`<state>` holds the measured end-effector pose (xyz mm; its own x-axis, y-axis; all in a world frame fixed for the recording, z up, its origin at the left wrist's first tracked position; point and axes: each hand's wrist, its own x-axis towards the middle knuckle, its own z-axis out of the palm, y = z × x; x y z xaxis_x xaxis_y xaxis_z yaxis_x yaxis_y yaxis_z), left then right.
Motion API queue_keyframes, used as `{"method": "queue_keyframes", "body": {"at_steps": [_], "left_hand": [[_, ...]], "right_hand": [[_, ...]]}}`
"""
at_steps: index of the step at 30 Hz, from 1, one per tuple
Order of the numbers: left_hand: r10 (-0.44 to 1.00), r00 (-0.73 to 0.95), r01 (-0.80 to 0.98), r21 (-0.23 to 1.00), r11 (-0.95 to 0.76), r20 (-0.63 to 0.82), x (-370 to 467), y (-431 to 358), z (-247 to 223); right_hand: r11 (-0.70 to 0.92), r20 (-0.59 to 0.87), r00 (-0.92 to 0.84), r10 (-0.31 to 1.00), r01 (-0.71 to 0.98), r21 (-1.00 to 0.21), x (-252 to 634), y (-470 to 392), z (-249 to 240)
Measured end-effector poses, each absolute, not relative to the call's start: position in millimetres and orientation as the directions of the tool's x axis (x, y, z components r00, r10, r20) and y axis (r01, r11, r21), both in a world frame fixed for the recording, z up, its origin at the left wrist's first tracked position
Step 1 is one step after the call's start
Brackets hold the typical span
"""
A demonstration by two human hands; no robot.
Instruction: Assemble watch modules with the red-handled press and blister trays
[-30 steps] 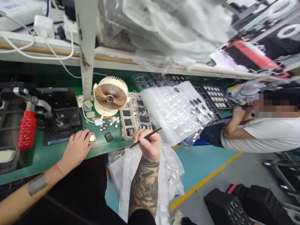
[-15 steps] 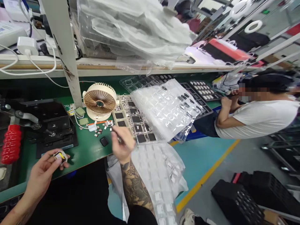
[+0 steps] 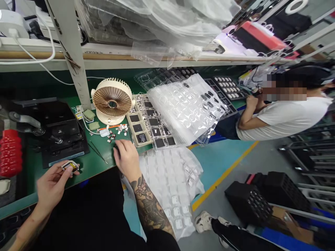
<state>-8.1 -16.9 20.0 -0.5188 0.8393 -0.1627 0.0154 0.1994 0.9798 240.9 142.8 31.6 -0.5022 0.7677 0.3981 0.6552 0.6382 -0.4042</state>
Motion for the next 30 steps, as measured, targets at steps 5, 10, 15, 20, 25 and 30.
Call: {"method": "queue_keyframes", "body": {"at_steps": [5,10,15,20,25,30], "left_hand": [[0.875,-0.46,0.02,0.983,0.183,-0.154,-9,-14,26],[0.913,-0.358,0.053,0.972,0.231,-0.197,-12,-15,23],[0.899,-0.4,0.138,0.958,0.25,-0.177,-12,-18,11],[0.891,-0.442,0.169,0.966,0.196,-0.104,-15,-20,3],[0.929,-0.369,0.218,0.969,0.115,-0.027,-20,-18,6],[0.893,-0.444,0.123,0.982,0.144,-0.075,-21,-22,13]], "right_hand": [[0.56,0.271,-0.491,0.828,0.741,-0.37,249,141,22],[0.566,0.319,-0.468,0.824,0.704,-0.429,246,141,20],[0.478,0.509,-0.224,0.831,0.756,-0.447,290,181,48],[0.392,0.418,-0.207,0.884,0.816,-0.425,317,249,67],[0.452,0.174,-0.424,0.889,0.876,-0.17,282,325,72],[0.465,0.037,-0.464,0.885,0.882,-0.08,249,378,76]]}}
